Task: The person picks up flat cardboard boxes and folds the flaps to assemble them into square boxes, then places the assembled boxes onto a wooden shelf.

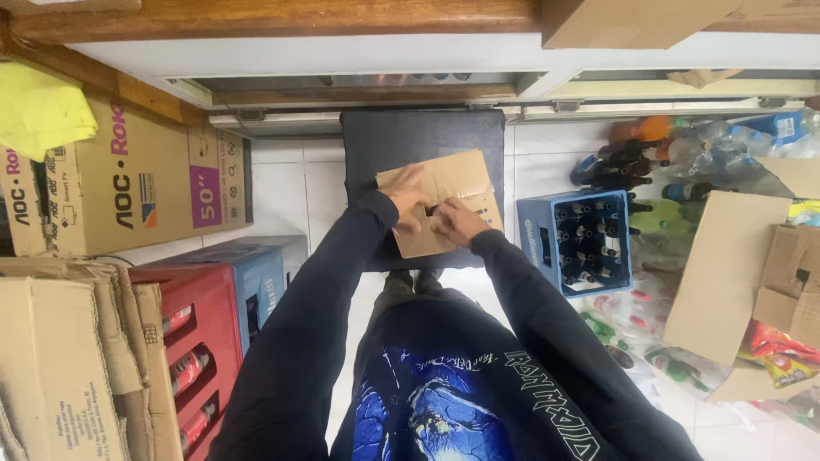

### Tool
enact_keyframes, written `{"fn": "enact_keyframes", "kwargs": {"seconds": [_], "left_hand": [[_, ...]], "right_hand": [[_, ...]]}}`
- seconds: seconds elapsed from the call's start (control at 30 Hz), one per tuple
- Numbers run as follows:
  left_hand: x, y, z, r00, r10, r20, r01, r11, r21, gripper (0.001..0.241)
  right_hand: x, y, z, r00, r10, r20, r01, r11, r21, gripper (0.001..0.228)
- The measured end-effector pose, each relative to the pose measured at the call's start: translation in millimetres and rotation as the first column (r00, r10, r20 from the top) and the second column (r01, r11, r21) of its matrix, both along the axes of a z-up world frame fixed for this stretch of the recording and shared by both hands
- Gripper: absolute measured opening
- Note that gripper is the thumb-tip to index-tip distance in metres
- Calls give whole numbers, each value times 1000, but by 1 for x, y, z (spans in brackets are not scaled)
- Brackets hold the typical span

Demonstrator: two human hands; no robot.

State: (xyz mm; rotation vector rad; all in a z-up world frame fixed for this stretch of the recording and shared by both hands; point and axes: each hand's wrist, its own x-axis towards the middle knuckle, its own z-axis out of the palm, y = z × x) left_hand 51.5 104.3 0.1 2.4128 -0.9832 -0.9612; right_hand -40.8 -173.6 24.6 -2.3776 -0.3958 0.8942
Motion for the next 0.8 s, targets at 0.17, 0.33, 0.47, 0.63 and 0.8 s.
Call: {"fn": "enact_keyframes", "kwargs": {"seconds": [0.17, 0.33, 0.47, 0.63, 0.8], "left_hand": [[0, 3, 21, 999, -5, -51, 12, 991, 130, 60], [21, 14, -12, 969, 140, -203, -142, 990, 4, 49], [22, -11, -23, 993, 121, 10, -119, 948, 294, 49], [-17, -39, 24, 965, 26, 260, -128, 913, 386, 66], [-49, -19, 83, 773, 629, -80, -631, 775, -9, 63]], "right_hand": [[-9, -9, -20, 1000, -24, 1, 24, 997, 77, 39], [-20, -26, 2, 1000, 5, -17, -2, 987, 159, 45], [-31, -33, 26, 996, 83, -22, -73, 950, 305, 40], [-34, -15, 54, 988, 145, 54, -153, 964, 216, 39], [-23, -23, 48, 985, -64, 158, 18, 962, 274, 79]]}}
